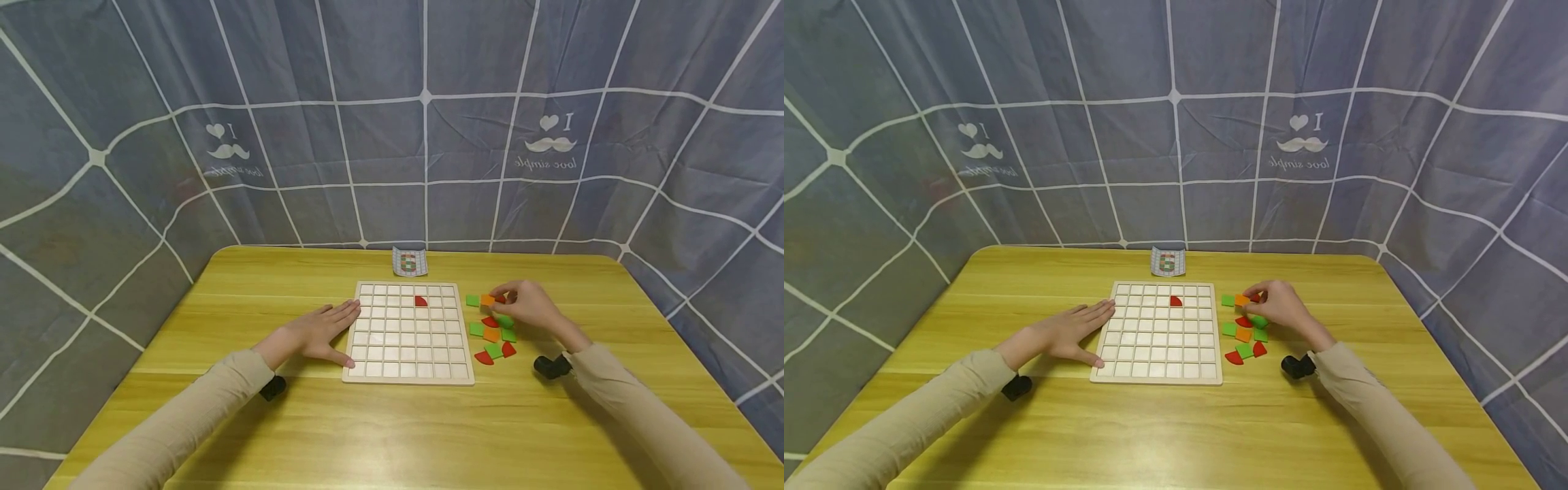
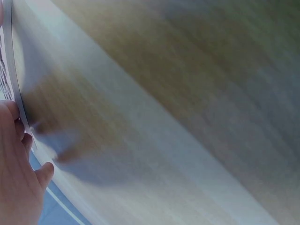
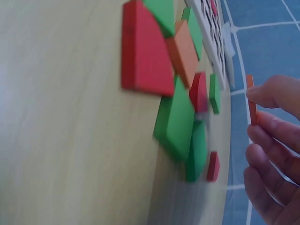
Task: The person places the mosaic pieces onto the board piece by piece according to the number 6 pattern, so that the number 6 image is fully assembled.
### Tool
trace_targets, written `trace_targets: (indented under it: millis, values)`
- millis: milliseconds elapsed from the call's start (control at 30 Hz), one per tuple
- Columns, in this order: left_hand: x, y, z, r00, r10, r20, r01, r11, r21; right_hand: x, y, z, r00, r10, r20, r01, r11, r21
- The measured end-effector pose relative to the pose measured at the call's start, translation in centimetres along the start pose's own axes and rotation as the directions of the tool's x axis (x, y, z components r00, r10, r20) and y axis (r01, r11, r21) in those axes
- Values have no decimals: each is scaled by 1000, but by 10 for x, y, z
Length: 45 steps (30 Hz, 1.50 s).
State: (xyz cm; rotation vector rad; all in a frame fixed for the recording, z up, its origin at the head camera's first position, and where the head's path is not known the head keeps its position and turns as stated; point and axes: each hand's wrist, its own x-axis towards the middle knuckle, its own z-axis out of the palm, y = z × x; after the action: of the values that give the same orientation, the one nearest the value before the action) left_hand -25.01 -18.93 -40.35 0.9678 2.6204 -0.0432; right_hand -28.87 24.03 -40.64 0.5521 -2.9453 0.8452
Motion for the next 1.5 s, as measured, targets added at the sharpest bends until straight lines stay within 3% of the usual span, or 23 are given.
trace_targets:
  millis: [633,1067,1500]
  values:
    - [0,0,-1,1000,5,1,-5,1000,13,28,-41,22,998,-22,56,17,995,94]
    - [0,0,-1,1000,1,7,-1,1000,8,49,-66,38,993,-99,58,93,991,98]
    - [0,-1,0,1000,2,15,-2,1000,19,62,-80,54,991,-83,100,73,993,95]
